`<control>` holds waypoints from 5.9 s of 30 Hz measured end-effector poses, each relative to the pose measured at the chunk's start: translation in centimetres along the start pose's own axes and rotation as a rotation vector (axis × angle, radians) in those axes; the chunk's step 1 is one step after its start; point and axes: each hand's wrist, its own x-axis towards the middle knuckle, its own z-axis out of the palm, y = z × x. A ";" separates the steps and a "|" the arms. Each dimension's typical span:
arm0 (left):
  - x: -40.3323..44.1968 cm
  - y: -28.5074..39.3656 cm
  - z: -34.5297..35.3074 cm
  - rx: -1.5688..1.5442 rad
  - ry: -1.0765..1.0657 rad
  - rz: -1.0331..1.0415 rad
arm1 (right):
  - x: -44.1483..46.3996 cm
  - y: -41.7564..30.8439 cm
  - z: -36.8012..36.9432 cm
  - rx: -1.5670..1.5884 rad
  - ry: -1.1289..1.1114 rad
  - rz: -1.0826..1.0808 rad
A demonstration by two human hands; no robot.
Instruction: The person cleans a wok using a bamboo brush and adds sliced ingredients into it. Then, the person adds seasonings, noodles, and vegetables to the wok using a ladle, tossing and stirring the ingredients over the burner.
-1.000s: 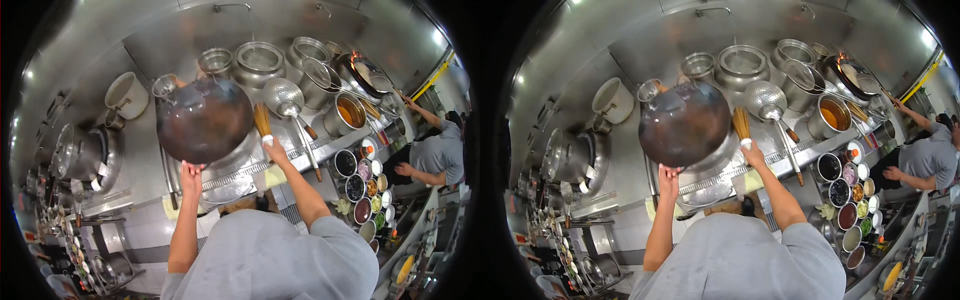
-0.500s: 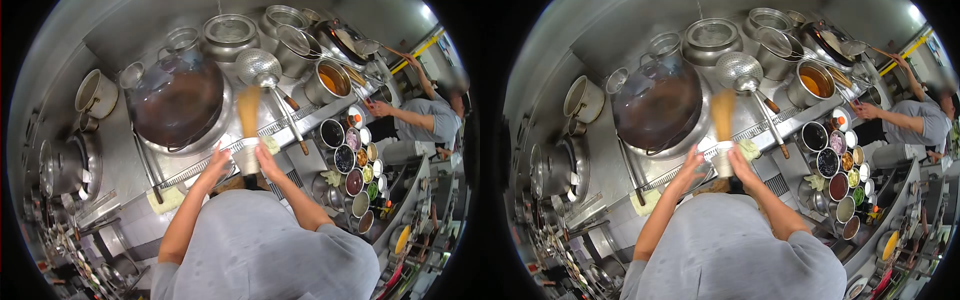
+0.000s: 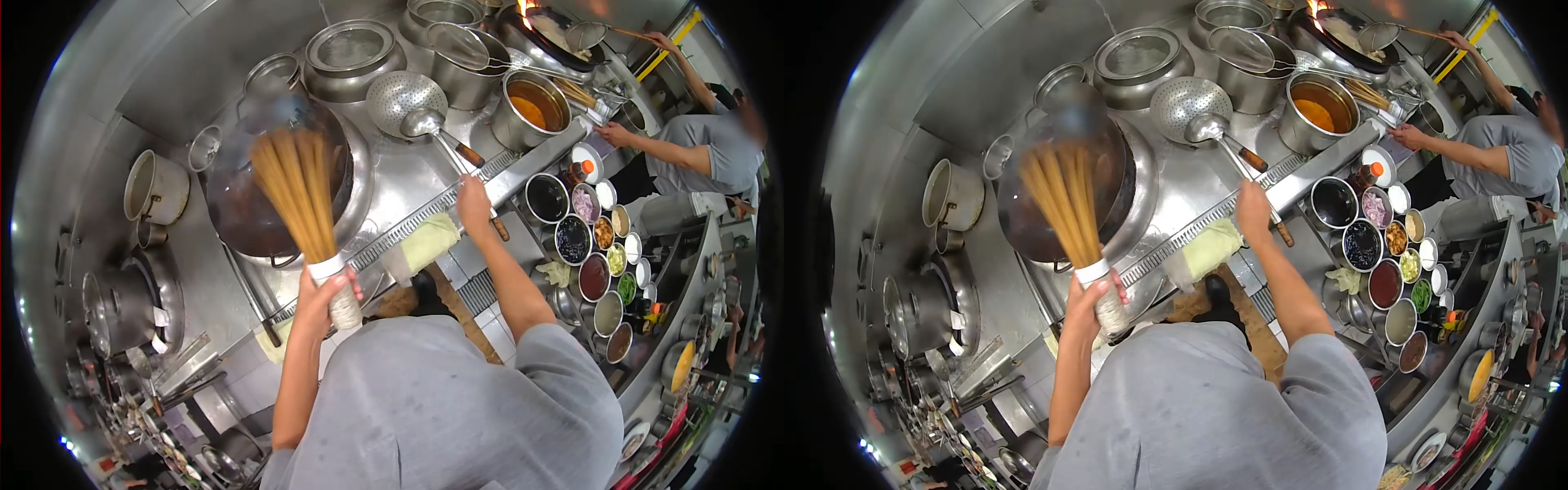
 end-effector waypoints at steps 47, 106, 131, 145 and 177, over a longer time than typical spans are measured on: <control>1.0 2.1 -4.6 1.034 0.210 0.518 | -1.6 -27.1 -9.4 0.969 -0.904 0.019; 2.9 -4.0 -11.9 1.209 0.360 0.772 | 5.2 2.3 -4.8 0.246 -0.947 0.523; 9.4 -7.5 -12.8 1.544 0.444 0.671 | 6.2 -5.5 -21.3 1.151 -0.174 0.743; 4.8 -9.4 -10.2 1.516 0.411 0.597 | 6.4 3.1 -21.0 0.504 -0.261 0.769; 3.0 -6.5 -11.8 1.410 0.332 0.492 | -1.6 -24.0 -6.4 0.817 -1.064 0.426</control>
